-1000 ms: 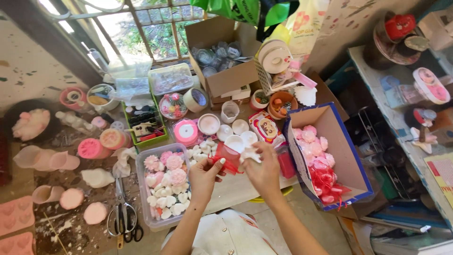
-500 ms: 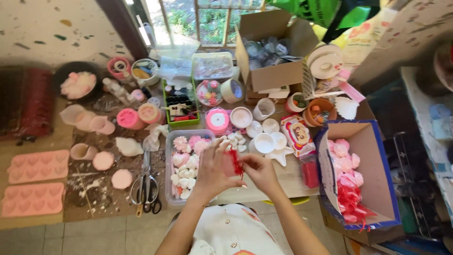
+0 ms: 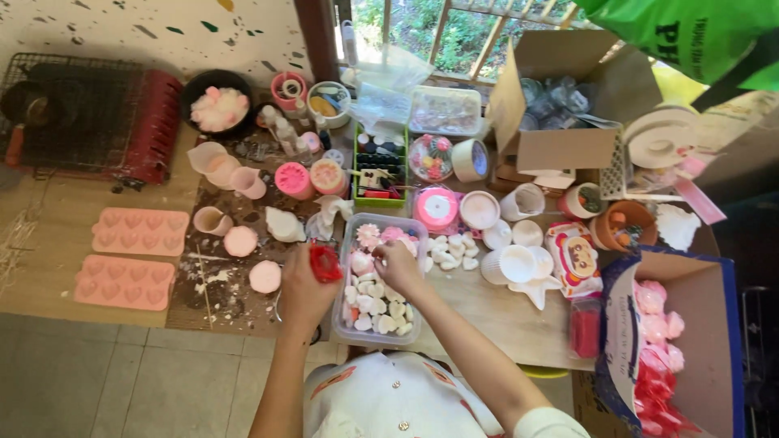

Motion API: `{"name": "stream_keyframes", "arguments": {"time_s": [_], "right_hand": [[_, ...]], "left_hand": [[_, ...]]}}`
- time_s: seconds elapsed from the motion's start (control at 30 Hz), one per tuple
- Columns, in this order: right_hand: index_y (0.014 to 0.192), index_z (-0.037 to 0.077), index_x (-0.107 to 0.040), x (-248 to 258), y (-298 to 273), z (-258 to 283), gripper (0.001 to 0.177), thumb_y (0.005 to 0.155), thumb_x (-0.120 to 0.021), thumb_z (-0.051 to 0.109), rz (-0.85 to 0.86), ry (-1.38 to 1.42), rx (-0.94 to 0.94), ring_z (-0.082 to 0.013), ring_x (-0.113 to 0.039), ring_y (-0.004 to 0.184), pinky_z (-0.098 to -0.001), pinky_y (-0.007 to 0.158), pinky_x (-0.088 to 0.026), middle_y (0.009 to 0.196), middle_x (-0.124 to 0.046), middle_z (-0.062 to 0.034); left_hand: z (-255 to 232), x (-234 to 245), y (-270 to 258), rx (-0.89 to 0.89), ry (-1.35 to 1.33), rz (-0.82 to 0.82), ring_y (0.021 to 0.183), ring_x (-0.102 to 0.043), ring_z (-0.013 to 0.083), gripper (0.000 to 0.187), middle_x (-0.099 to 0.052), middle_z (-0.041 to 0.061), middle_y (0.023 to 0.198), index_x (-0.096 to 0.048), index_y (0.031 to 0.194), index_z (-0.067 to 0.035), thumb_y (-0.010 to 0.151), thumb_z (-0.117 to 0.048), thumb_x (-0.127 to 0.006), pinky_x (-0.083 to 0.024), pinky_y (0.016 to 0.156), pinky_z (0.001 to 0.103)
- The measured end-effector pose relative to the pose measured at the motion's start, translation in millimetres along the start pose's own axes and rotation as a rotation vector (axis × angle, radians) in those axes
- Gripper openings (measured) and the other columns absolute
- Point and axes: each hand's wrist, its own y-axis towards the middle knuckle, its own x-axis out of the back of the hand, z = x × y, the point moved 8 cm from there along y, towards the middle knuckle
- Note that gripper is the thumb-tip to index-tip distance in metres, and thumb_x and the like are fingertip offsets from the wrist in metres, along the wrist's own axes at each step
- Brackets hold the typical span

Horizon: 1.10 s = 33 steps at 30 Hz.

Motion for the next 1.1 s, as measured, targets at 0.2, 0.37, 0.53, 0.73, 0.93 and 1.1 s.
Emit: {"name": "stream_keyframes", "arguments": {"time_s": [0.2,0.37,0.53,0.73,0.93,1.1], "right_hand": [[0.103,0.003,-0.069,-41,16,37,0.038,0.076,-0.079,0.029,0.052,-0.428,0.108,-0.0335,-0.052,0.112,-0.0511,0.080,-0.044,0.113,-0.059,-0.0157],[0.100,0.007,-0.071,-61,10,41,0.030,0.075,-0.074,0.023,-0.004,-0.495,0.183,-0.0326,-0.054,0.111,-0.0512,0.083,-0.045,0.113,-0.062,-0.0129],[0.099,0.008,-0.072,-41,2,45,0.017,0.086,-0.075,0.019,0.004,-0.251,0.011,-0.0281,-0.064,0.096,-0.0473,0.076,-0.046,0.097,-0.068,-0.0097],[0.109,0.005,-0.073,148,-23,121,0.029,0.082,-0.082,0.013,-0.321,0.580,-0.217,-0.0090,-0.063,0.075,-0.0264,0.068,-0.053,0.089,-0.074,-0.0020],[0.110,0.003,-0.070,248,-59,192,0.038,0.076,-0.084,0.011,-0.390,0.343,0.002,-0.0112,-0.064,0.078,-0.0274,0.072,-0.054,0.091,-0.076,-0.0033],[0.092,0.004,-0.071,271,-84,180,0.020,0.079,-0.083,0.012,-0.420,0.190,0.004,-0.0182,-0.062,0.073,-0.0315,0.067,-0.051,0.083,-0.073,-0.0064]], "left_hand": [[15,34,0,0.057,-0.059,-0.073,0.093,-0.062,0.0398,0.055,-0.063,0.018,0.098,-0.055,0.113,-0.002,0.068,-0.014,-0.084,-0.051,0.080,0.048],[14,32,1,0.012,-0.057,-0.071,0.095,-0.060,0.0402,0.056,-0.061,0.018,0.098,-0.053,0.112,-0.002,0.067,-0.016,-0.084,-0.050,0.083,0.050],[-3,31,4,-0.086,-0.057,-0.103,0.098,-0.058,0.0423,0.057,-0.059,0.020,0.101,-0.051,0.110,-0.002,0.066,-0.016,-0.085,-0.048,0.085,0.052],[-50,19,11,-0.253,-0.037,-0.117,0.098,-0.057,0.0440,0.061,-0.059,0.020,0.099,-0.050,0.110,-0.001,0.065,-0.019,-0.087,-0.047,0.087,0.054],[-102,-36,5,-0.290,-0.139,-0.024,0.093,-0.059,0.0439,0.058,-0.060,0.020,0.096,-0.050,0.110,-0.001,0.069,-0.022,-0.085,-0.048,0.082,0.054],[-137,-72,-8,-0.306,-0.234,0.002,0.081,-0.062,0.0430,0.051,-0.062,0.018,0.085,-0.048,0.108,-0.004,0.075,-0.020,-0.082,-0.049,0.070,0.053]]}}
